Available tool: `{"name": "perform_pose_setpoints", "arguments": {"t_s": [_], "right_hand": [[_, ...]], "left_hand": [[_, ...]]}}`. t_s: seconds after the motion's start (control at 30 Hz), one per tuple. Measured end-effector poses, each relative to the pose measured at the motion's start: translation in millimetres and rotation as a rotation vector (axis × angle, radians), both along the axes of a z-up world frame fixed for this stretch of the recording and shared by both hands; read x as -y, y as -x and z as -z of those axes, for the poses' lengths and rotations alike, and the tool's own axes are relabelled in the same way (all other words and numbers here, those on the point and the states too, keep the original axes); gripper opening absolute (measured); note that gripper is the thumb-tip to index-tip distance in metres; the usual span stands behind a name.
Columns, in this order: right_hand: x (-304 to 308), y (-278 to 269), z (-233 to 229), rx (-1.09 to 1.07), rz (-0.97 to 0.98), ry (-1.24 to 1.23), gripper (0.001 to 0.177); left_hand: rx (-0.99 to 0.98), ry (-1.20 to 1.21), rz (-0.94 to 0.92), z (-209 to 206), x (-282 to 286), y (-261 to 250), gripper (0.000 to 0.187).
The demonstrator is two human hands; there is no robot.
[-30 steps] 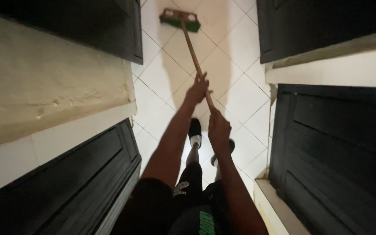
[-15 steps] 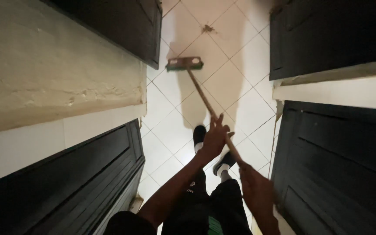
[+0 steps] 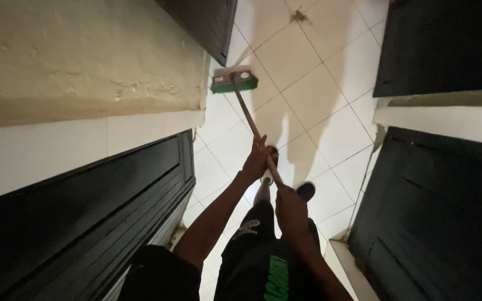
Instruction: Sweep debris on a tiled floor into a pile and move it through a hallway into a living area.
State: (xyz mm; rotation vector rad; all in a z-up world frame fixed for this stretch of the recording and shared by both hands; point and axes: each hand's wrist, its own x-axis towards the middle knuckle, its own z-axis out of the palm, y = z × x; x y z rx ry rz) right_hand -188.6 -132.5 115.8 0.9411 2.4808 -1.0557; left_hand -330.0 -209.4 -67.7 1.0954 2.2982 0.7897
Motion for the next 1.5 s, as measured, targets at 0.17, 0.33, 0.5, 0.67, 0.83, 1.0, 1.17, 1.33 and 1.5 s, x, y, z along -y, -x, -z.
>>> {"name": "perform_pose_setpoints", "arguments": {"t_s": [0.17, 0.33, 0.5, 0.67, 0.83, 1.0, 1.17, 1.33, 1.5], "right_hand": [[-19.1, 12.7, -59.5, 0.105, -0.001, 0.052, 0.026], [-18.3, 1.4, -108.9, 0.029, -0.050, 0.030, 0.025], [5.5, -20.5, -135.2, 0.107, -0.118, 0.031, 0.029], [61.0, -61.7, -105.6, -0.200, -0.120, 0.039, 0.023], [123.8, -63.2, -119.9, -0.662, -0.185, -0.152, 0.020], [188.7, -70.6, -88.8, -0.394, -0.314, 0.416, 0.044], [255.3, -66.6, -41.7, -0.447, -0.261, 0.340, 0.043], [294.2, -49.0, -29.2, -0.686, 0.023, 0.170, 0.028], [342.1, -9.4, 47.2, -0.917, 0.207, 0.007, 0.036]], "left_hand": [[0.063, -0.002, -0.016, -18.9, -8.1, -3.7, 0.026], [-0.135, 0.034, 0.045, -71.6, -3.0, -21.3, 0.025], [0.063, -0.049, -0.095, -100.3, 26.6, -48.4, 0.028], [0.027, -0.037, -0.023, -71.5, 82.2, -61.0, 0.023], [0.031, 0.007, 0.071, -46.9, 145.4, -63.1, 0.029], [-0.044, 0.022, 0.174, -27.2, 216.3, -60.0, 0.032], [0.092, 0.084, 0.149, -63.8, 242.7, -52.5, 0.020], [0.187, 0.094, 0.196, 7.8, 269.5, -26.8, 0.008], [0.017, -0.159, 0.339, 33.7, 268.0, 23.6, 0.009]]}}
